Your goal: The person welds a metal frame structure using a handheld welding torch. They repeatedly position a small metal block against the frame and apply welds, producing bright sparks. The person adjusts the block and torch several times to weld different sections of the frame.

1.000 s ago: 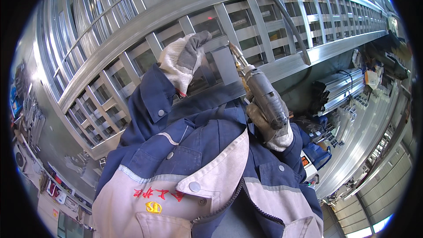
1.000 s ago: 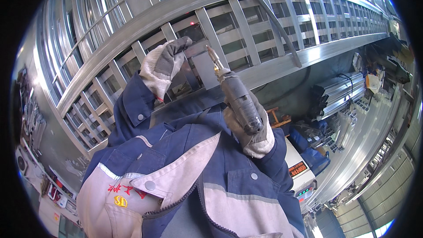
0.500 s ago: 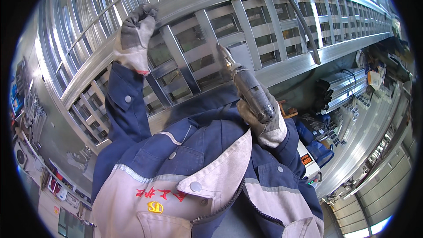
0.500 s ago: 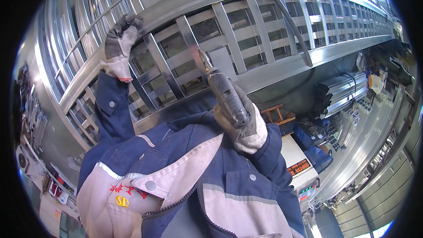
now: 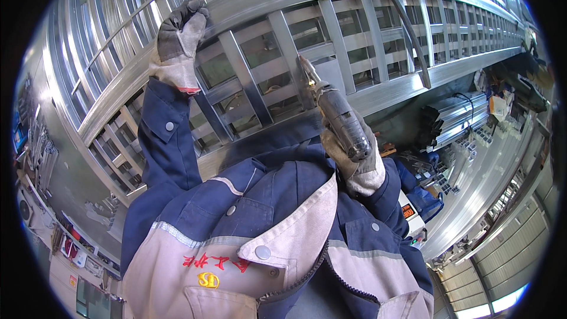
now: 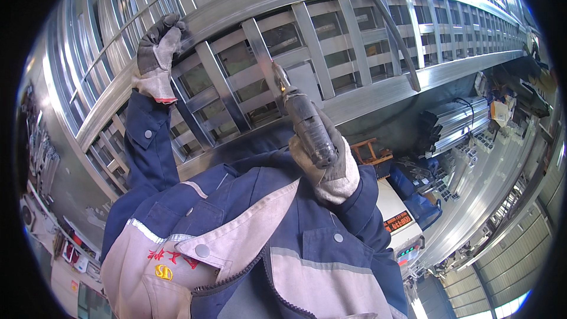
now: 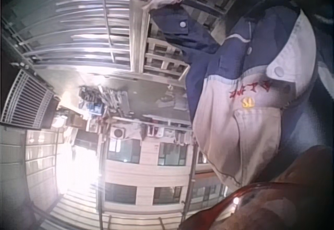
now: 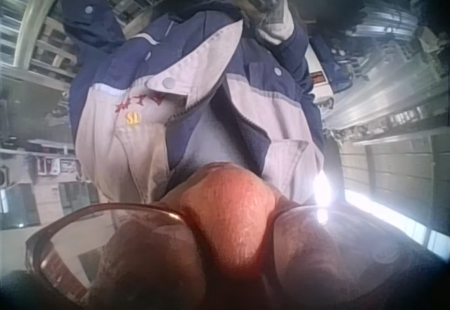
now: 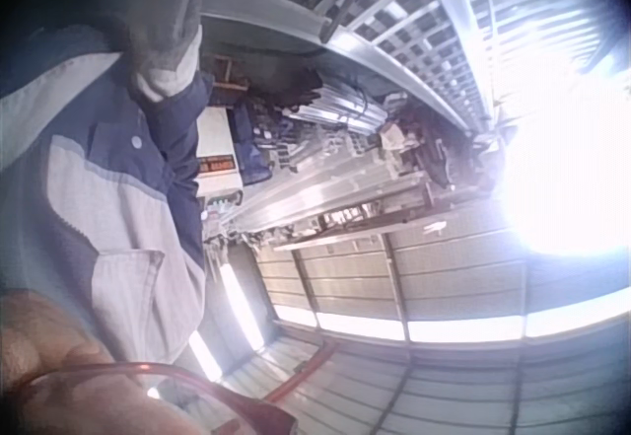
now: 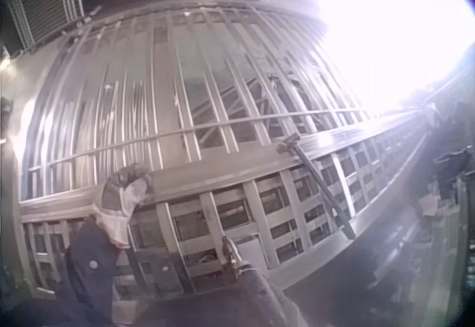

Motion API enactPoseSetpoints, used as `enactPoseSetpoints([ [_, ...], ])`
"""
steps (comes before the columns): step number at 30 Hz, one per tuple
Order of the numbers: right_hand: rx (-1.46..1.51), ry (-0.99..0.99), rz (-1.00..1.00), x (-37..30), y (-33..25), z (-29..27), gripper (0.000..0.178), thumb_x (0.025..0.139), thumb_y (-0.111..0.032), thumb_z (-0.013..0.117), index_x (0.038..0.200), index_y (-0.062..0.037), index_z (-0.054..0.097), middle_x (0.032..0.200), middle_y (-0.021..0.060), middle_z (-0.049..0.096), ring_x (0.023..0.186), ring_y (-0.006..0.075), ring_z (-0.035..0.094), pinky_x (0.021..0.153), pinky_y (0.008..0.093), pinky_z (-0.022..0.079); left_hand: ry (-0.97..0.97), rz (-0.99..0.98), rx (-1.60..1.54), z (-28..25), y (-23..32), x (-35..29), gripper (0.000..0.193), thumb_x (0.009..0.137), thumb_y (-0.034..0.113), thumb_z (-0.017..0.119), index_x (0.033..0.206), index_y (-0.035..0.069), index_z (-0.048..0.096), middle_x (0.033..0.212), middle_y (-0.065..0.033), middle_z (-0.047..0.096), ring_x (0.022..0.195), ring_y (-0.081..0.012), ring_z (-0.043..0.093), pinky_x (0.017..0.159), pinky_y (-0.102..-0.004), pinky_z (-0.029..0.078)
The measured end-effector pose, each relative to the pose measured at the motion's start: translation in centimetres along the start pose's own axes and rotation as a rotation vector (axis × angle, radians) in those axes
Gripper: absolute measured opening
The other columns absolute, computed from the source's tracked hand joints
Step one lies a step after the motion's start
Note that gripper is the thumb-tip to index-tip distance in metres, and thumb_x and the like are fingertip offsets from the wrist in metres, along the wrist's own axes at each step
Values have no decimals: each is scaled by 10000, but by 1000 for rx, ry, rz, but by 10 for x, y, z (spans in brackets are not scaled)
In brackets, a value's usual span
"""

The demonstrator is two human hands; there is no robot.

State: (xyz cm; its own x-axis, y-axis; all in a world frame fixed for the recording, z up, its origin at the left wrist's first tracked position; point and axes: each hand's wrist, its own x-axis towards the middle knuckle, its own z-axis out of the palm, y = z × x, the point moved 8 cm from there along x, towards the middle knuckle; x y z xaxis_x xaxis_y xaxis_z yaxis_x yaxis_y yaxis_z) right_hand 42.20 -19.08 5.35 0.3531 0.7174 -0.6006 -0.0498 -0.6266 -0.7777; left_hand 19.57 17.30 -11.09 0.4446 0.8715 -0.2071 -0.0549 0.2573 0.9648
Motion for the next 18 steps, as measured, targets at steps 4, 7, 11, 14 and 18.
enactPoseSetpoints([
  [4, 8, -8, 19, 2, 3, 0, 654, 1025, -92, 824, 1631, -15, 591, 1174, 79, 756, 1037, 162, 757, 965, 345, 629, 2, -14, 23, -1, -2, -1, 356, 1122, 171, 823, 1464, 80, 784, 1125, 37, 822, 862, -29, 679, 747, -219, 577],
  [7, -16, -8, 24, 3, 4, 0, 660, 1025, -93, 825, 1636, -17, 587, 1175, 83, 760, 1037, 166, 761, 963, 347, 632, 18, -24, 27, -4, -4, 1, 380, 1111, 124, 828, 1478, 46, 767, 1189, -25, 839, 938, -62, 735, 764, -215, 597],
  [11, -43, 3, 3, 2, 3, -1, 669, 1026, -95, 827, 1645, -24, 583, 1192, 87, 764, 1046, 170, 766, 969, 349, 633, -23, -29, -30, -4, -6, 3, 404, 1100, 103, 837, 1489, 28, 755, 1226, -65, 847, 1016, -95, 779, 791, -217, 620],
  [14, -13, 7, 16, 1, 4, -1, 679, 1029, -98, 829, 1655, -26, 577, 1200, 89, 764, 1050, 171, 767, 974, 350, 633, -23, -13, -17, -5, -6, 3, 372, 1099, 198, 860, 1447, 82, 796, 1123, 27, 832, 861, -37, 698, 739, -225, 592],
  [18, -10, 7, 27, 0, 2, 0, 689, 1033, -102, 828, 1666, -23, 567, 1198, 89, 766, 1058, 166, 764, 980, 348, 630, -12, -48, -28, -7, -9, 3, 411, 1091, 109, 850, 1484, 29, 758, 1226, -67, 853, 999, -92, 782, 783, -219, 620],
])
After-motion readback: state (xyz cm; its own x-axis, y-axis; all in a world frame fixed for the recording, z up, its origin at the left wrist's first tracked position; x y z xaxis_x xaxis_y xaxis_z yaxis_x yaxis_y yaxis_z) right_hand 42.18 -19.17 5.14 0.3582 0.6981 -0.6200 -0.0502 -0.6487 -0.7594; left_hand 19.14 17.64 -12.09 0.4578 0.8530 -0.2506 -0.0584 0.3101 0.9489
